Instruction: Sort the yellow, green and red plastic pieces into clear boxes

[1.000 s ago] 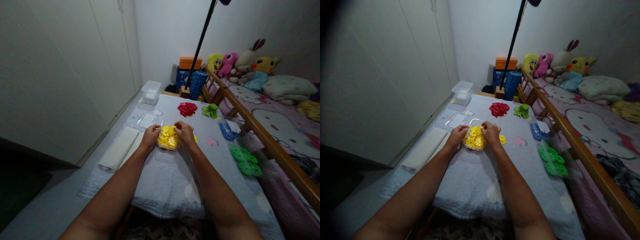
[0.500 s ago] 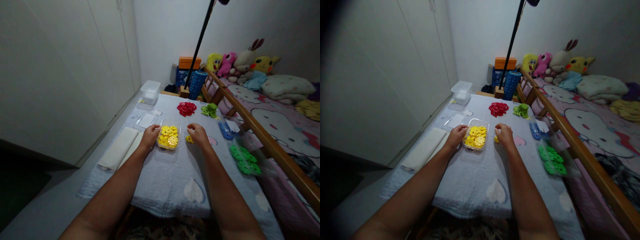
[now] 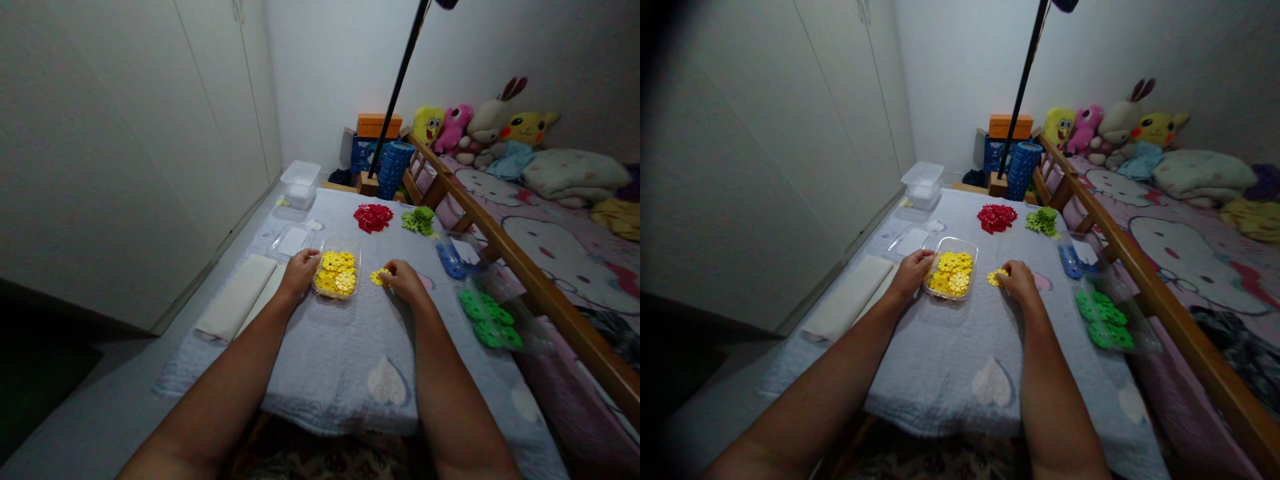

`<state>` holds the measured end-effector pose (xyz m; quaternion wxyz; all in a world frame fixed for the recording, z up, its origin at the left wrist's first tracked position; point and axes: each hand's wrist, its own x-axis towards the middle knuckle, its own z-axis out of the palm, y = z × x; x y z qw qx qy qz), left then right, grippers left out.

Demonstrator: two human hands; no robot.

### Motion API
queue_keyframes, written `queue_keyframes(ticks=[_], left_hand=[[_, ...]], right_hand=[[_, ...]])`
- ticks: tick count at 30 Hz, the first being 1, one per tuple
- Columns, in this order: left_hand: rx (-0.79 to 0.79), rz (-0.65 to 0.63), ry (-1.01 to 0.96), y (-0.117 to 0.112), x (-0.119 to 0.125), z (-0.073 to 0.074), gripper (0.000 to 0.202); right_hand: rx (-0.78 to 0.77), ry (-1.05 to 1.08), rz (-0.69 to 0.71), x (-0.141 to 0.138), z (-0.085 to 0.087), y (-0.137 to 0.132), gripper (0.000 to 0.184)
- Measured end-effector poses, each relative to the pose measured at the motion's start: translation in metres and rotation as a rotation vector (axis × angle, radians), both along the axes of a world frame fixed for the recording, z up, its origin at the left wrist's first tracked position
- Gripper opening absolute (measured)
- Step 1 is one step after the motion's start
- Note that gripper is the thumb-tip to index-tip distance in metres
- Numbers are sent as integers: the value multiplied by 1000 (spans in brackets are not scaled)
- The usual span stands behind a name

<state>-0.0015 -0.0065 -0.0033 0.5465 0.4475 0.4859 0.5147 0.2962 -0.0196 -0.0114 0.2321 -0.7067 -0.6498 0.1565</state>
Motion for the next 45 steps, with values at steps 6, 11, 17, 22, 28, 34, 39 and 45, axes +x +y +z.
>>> queue_keyframes(ticks=[6, 11, 17, 22, 28, 34, 39, 45], left_hand=[[-6, 0, -12, -2, 1, 3, 41], [5, 5, -11, -2, 0, 1, 39], [17, -3, -11, -1, 0, -1, 38], [16, 10, -10, -2, 0, 0, 37], [6, 2, -14, -2, 1, 2, 38], [11, -2, -10, -1, 1, 1, 40], [2, -6, -8, -1, 0, 2, 41], [11, -4, -10, -1, 0, 1, 42]], right_hand=[[7, 217, -35, -1, 10, -3, 12], [24, 339, -29, -6, 23, -7, 16], [125, 534, 0, -31, 35, -10, 25], [220, 661, 36, -52, 39, -13, 26], [265, 601, 99, -67, 37, -14, 24], [372, 424, 162, -80, 28, -13, 10], [353, 333, 125, -85, 17, -11, 5], [399, 281, 92, -82, 13, -11, 14]])
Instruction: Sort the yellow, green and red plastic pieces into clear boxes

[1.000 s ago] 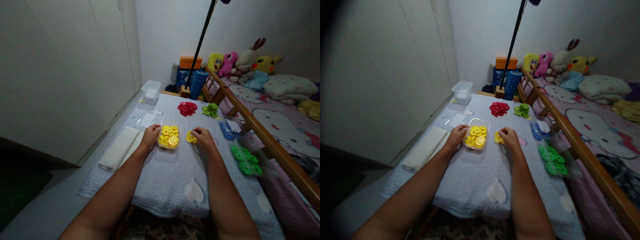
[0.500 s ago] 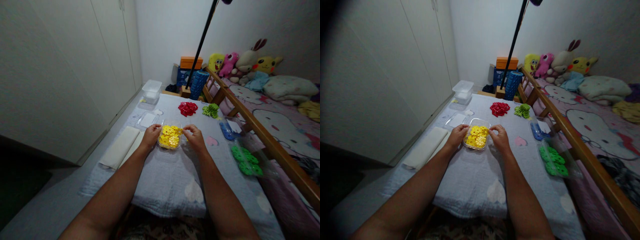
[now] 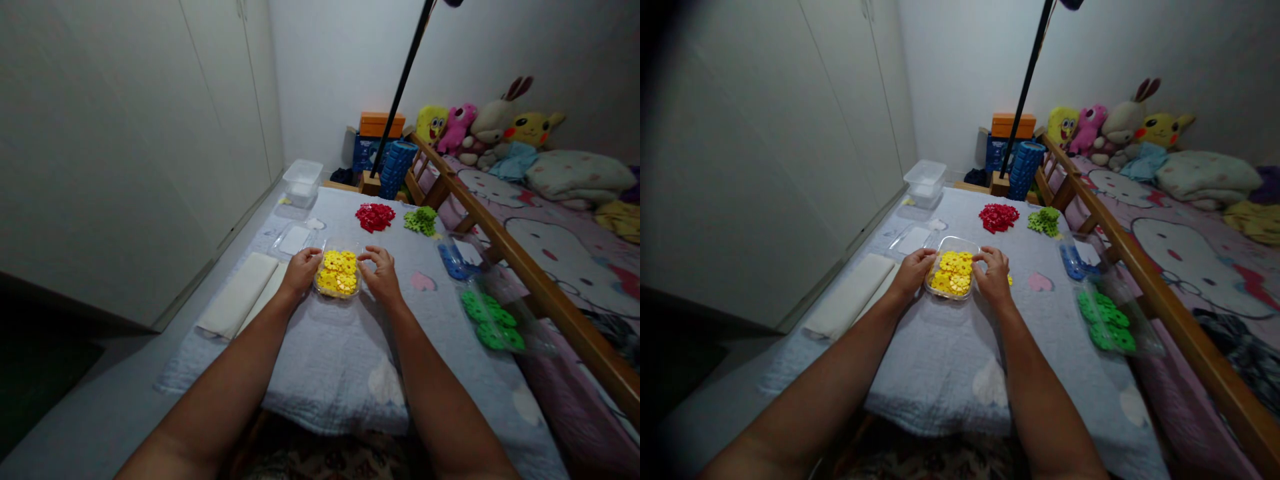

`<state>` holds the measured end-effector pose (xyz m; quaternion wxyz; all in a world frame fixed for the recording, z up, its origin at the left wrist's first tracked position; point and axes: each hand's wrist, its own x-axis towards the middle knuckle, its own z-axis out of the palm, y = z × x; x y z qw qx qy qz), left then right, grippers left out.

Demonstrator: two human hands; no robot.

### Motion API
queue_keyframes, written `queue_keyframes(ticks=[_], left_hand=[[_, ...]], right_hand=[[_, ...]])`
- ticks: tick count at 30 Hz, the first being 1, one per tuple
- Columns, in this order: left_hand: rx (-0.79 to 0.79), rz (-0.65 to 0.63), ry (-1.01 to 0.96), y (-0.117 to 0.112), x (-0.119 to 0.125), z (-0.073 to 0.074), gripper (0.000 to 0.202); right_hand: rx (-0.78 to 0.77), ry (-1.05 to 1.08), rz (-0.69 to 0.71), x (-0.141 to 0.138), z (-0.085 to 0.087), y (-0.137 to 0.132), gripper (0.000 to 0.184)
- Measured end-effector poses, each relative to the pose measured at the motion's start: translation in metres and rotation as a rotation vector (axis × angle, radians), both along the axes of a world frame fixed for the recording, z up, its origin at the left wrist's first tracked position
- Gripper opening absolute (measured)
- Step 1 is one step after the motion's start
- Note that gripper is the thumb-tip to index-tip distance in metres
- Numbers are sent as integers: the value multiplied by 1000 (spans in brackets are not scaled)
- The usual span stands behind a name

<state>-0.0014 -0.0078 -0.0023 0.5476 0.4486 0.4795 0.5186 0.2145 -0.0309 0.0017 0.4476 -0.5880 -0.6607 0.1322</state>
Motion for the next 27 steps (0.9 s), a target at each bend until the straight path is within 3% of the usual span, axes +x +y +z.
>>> queue_keyframes(ticks=[7, 12, 17, 27], left_hand=[[-7, -2, -8, 0, 0, -1, 41], [-3, -3, 11, 0, 0, -1, 41], [-8, 4, 1, 0, 1, 1, 40], [-4, -1, 6, 0, 0, 0, 42]], right_hand=[[27, -40, -113, 24, 6, 6, 17], [-210, -262, -216, 48, 4, 9, 19], [-429, -483, -173, 60, 0, 7, 21], [-498, -467, -71, 62, 6, 5, 9]])
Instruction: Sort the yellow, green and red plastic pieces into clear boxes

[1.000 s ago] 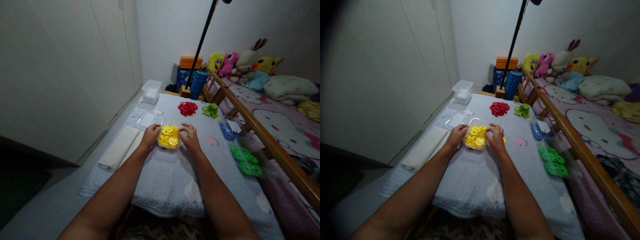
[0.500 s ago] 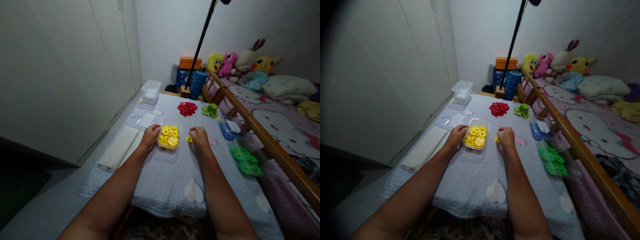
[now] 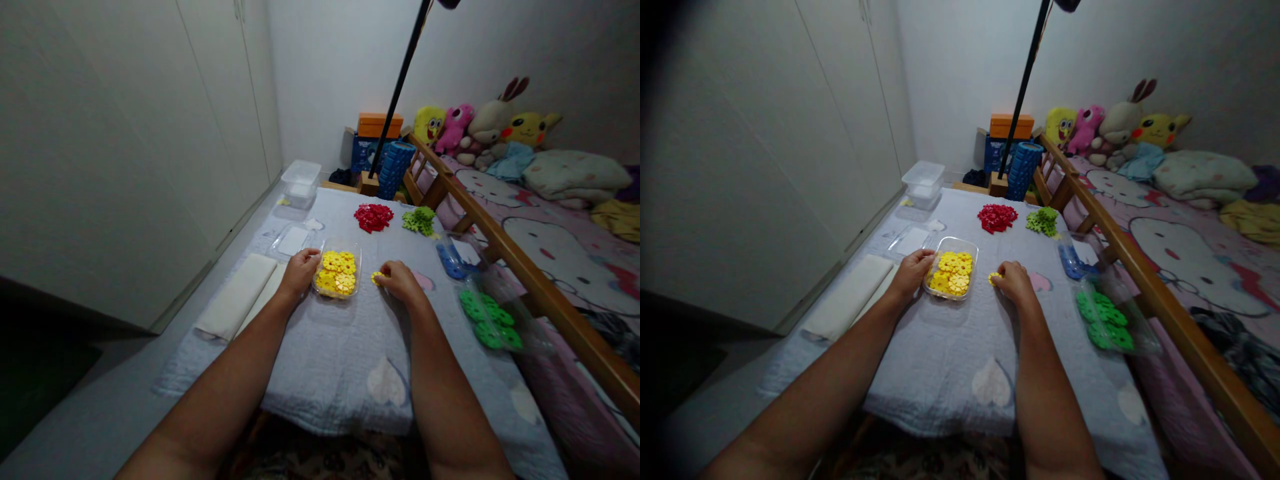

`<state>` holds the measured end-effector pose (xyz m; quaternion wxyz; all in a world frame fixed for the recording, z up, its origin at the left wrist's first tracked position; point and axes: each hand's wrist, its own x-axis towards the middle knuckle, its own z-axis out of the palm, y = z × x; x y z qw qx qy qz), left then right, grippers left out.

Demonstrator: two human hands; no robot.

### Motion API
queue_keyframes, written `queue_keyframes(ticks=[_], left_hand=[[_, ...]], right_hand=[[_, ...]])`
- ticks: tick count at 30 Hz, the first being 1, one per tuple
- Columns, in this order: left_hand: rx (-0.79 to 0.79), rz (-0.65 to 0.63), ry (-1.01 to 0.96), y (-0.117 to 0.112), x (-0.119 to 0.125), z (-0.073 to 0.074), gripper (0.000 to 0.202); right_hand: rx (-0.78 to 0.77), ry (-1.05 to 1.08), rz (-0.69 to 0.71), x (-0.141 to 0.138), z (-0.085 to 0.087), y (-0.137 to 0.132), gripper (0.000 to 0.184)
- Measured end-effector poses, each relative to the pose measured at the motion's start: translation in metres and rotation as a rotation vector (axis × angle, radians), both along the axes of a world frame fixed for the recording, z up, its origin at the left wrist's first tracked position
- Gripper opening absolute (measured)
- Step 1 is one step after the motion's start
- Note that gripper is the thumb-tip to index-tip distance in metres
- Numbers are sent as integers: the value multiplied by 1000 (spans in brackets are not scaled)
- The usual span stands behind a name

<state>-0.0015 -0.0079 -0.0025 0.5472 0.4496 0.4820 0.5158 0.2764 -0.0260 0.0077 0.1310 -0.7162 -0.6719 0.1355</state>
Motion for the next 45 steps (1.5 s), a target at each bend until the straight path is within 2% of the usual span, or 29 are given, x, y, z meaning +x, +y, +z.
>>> queue_keyframes(ticks=[7, 14, 20, 30, 36, 45], left_hand=[[-8, 3, -14, 0, 1, 1, 42], [-8, -2, -1, -1, 1, 3, 41], [16, 10, 33, 1, 0, -1, 40], [4, 2, 2, 0, 0, -2, 40], [-3, 4, -5, 0, 1, -1, 41], [-9, 4, -15, 1, 1, -1, 39]], right_hand=[[89, 197, -8, -1, -1, 1, 8], [123, 387, -74, -6, 0, 0, 9], [186, 430, -69, -11, 7, -1, 12], [392, 571, -179, -20, 14, -3, 20], [424, 735, -132, -33, 17, -5, 24], [425, 831, -75, -49, 27, -12, 25]])
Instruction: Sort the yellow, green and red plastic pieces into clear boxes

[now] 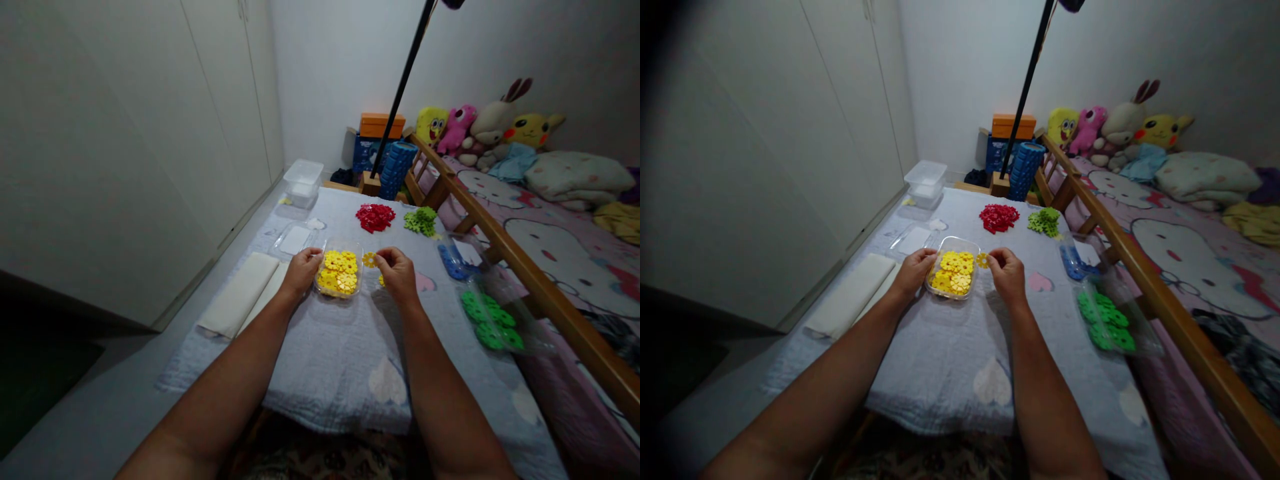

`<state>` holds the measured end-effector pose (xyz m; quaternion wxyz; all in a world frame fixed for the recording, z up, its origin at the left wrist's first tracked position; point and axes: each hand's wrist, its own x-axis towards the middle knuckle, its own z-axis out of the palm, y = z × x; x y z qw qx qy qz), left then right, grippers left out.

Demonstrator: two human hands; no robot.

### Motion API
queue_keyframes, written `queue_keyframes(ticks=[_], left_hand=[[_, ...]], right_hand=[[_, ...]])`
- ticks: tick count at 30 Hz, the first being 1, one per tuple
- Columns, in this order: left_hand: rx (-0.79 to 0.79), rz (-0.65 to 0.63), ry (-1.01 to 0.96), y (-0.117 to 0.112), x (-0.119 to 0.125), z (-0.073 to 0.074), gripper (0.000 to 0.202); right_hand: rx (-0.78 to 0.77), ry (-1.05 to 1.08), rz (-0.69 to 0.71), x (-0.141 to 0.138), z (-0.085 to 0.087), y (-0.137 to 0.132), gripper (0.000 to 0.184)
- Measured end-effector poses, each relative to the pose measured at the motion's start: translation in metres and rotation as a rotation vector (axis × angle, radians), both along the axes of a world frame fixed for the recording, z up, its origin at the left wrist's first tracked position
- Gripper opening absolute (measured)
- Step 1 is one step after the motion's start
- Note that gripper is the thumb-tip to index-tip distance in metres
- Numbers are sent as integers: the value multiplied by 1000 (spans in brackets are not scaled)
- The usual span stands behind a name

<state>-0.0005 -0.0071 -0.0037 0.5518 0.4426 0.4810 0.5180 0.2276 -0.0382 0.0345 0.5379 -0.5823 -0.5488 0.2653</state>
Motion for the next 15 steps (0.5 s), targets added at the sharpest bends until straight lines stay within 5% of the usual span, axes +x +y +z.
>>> queue_keyframes(ticks=[15], left_hand=[[2, -7, -5, -1, 0, 3, 37]], right_hand=[[63, -373, 124, -34, -9, -10, 9]])
